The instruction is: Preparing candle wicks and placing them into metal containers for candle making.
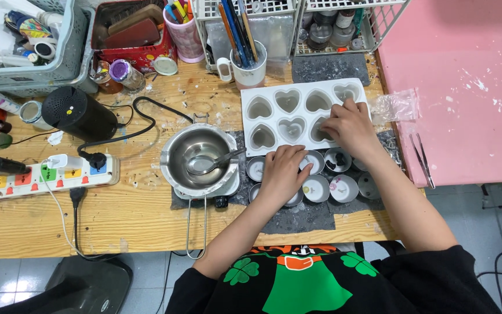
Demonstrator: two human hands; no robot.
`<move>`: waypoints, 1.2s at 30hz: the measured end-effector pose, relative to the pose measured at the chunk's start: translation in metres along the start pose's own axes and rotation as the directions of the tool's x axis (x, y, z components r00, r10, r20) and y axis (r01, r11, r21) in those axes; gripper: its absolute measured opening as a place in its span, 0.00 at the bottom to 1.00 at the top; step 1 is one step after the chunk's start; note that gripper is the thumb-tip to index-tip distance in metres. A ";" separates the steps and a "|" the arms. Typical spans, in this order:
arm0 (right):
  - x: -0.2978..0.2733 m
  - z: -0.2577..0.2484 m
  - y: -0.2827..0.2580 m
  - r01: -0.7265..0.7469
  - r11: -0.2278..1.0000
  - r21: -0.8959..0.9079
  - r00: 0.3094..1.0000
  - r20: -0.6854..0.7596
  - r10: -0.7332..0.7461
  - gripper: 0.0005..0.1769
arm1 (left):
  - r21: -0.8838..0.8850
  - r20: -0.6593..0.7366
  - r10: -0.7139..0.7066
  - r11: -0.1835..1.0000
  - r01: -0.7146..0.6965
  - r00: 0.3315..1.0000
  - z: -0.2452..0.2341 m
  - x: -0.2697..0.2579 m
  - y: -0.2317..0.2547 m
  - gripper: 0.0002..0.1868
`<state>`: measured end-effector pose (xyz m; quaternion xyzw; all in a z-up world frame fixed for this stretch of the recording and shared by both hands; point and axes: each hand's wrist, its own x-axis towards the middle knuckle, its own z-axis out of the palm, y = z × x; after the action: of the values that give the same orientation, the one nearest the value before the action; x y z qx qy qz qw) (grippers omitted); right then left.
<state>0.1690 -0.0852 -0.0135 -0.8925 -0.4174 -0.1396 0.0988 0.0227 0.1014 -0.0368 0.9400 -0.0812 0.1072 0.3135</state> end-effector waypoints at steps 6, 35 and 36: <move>0.002 0.003 0.004 -0.003 1.000 -0.005 0.999 0.039 0.003 0.06 | -0.005 0.009 -0.007 1.000 0.007 1.000 -0.001 0.001 0.000 0.20; 0.007 0.000 0.006 -0.028 0.998 -0.051 0.990 0.137 0.035 0.10 | -0.009 0.015 -0.007 1.000 0.007 1.000 0.001 0.000 -0.001 0.21; 0.007 -0.001 0.006 -0.043 0.999 -0.030 0.989 0.142 0.046 0.09 | -0.010 0.006 -0.005 1.000 0.005 1.000 0.001 0.000 -0.001 0.21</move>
<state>0.1779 -0.0838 -0.0104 -0.9105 -0.4015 -0.0788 0.0596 0.0231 0.1015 -0.0378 0.9390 -0.0802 0.1033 0.3181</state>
